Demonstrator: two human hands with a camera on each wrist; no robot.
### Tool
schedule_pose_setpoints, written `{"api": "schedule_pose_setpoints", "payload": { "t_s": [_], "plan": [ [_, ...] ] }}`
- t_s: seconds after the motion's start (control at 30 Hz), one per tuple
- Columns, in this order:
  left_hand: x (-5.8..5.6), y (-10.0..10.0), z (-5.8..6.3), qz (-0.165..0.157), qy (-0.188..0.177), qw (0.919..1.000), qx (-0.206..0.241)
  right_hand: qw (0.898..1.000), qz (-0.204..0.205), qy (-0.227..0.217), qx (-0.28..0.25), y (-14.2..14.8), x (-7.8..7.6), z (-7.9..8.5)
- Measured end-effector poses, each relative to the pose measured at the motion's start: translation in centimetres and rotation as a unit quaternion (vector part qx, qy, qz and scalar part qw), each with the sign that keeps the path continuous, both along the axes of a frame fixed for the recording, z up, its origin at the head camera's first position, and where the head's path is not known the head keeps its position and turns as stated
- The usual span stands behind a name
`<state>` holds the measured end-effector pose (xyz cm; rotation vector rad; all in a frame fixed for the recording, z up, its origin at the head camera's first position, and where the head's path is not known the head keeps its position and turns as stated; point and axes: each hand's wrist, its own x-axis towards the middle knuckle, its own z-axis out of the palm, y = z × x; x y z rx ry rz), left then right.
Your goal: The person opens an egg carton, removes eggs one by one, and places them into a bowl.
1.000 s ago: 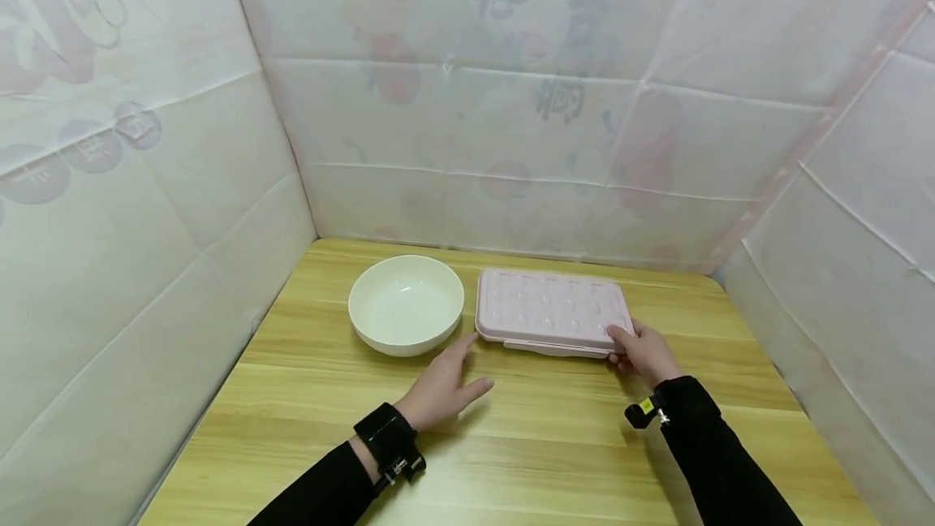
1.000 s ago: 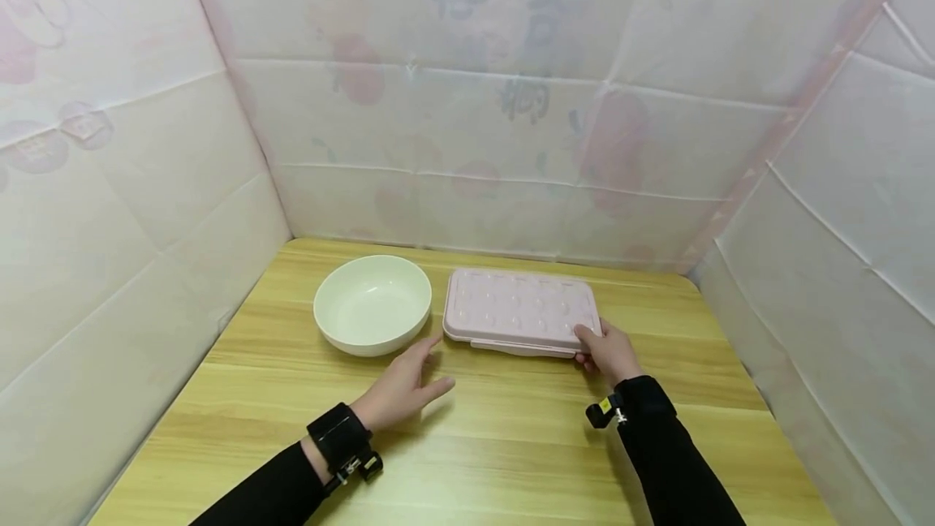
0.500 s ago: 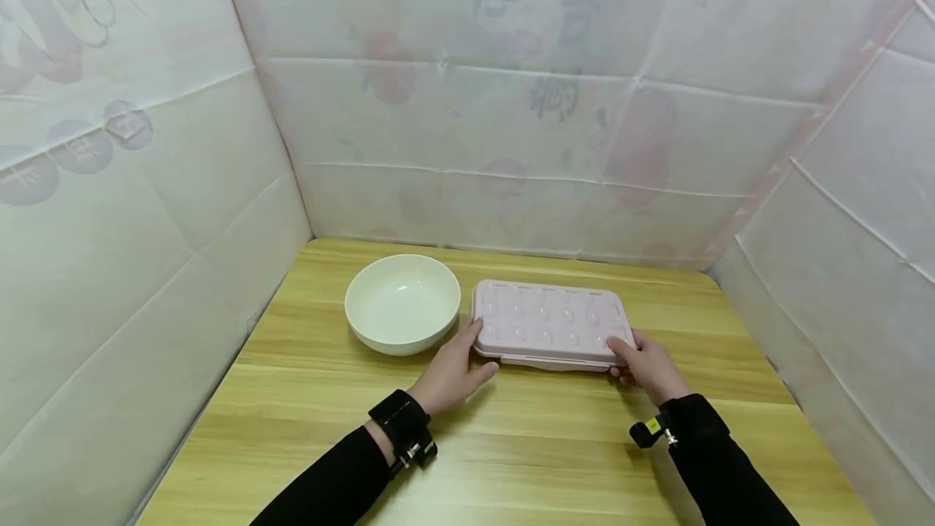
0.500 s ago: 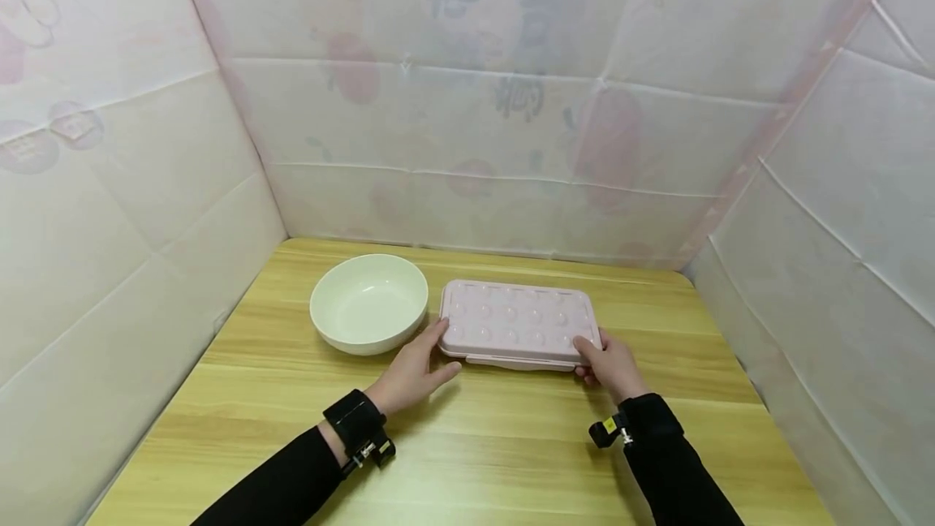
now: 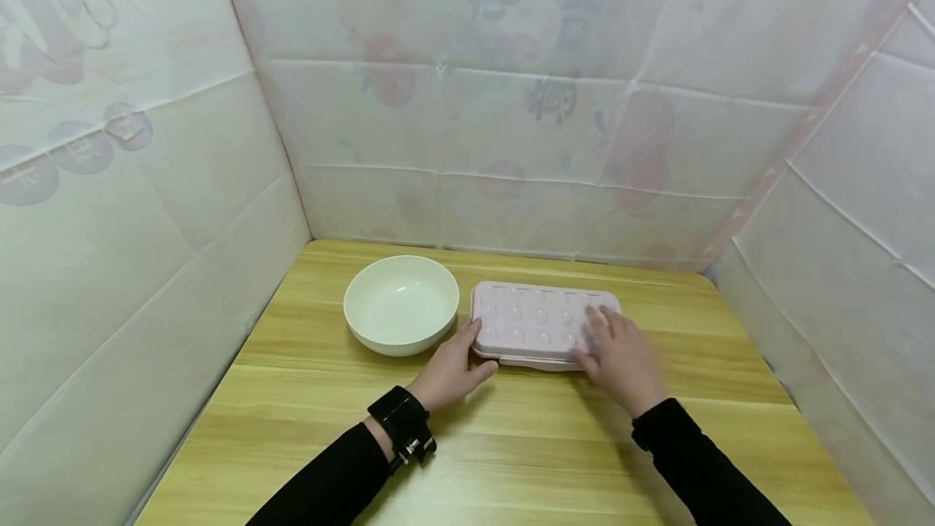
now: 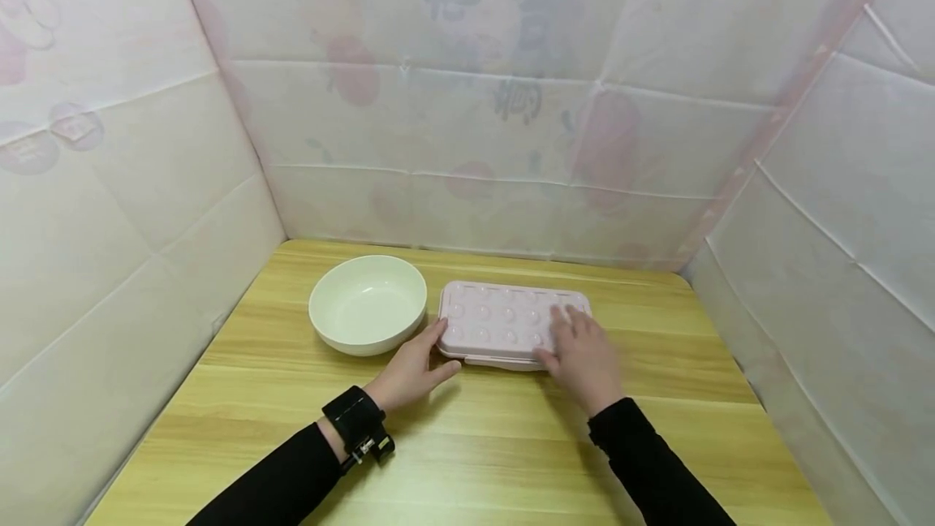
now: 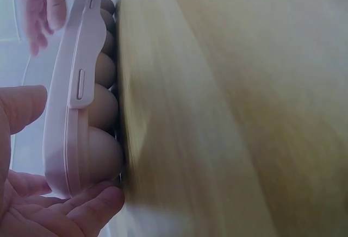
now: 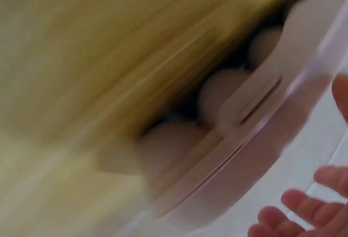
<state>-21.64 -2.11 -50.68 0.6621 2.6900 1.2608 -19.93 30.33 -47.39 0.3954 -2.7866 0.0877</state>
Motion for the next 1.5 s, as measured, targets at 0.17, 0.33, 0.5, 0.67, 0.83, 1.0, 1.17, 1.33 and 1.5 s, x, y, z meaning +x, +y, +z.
{"api": "schedule_pose_setpoints", "payload": {
  "t_s": [0.17,0.33,0.5,0.67,0.83,1.0,1.17,1.33,1.5],
  "plan": [
    [-0.1,0.0,0.1,-0.003,-0.003,1.0,-0.001,0.986,0.092,0.078,0.116,-2.2,-0.2,-1.4],
    [-0.2,0.1,-0.1,-0.003,-0.004,1.0,-0.004,0.976,0.104,0.109,0.155,-3.5,-0.5,-2.3],
    [-0.3,0.0,-0.1,-0.002,-0.001,1.0,0.002,0.964,0.086,0.127,0.217,-4.7,-0.4,-2.9],
    [-0.4,0.1,-0.1,0.002,-0.002,1.0,0.004,0.959,0.06,0.115,0.253,-5.8,-0.2,-3.4],
    [-0.3,0.0,-0.1,0.004,-0.012,0.9999,0.005,0.961,0.041,0.099,0.257,-6.5,-0.1,-3.8],
    [-0.2,0.1,0.0,-0.001,-0.022,0.9998,0.004,0.959,0.035,0.115,0.256,-6.8,-0.1,-4.1],
    [-0.1,0.2,-0.2,-0.005,-0.019,0.9998,-0.001,0.96,0.03,0.117,0.254,-7.3,0.0,-4.2],
    [0.0,0.3,-0.4,-0.008,-0.023,0.9997,-0.009,0.956,0.02,0.102,0.274,-8.1,0.2,-3.9],
    [0.1,0.6,-0.5,-0.011,-0.025,0.9994,-0.02,0.948,0.01,0.107,0.298,-8.6,0.2,-3.7]
  ]
}}
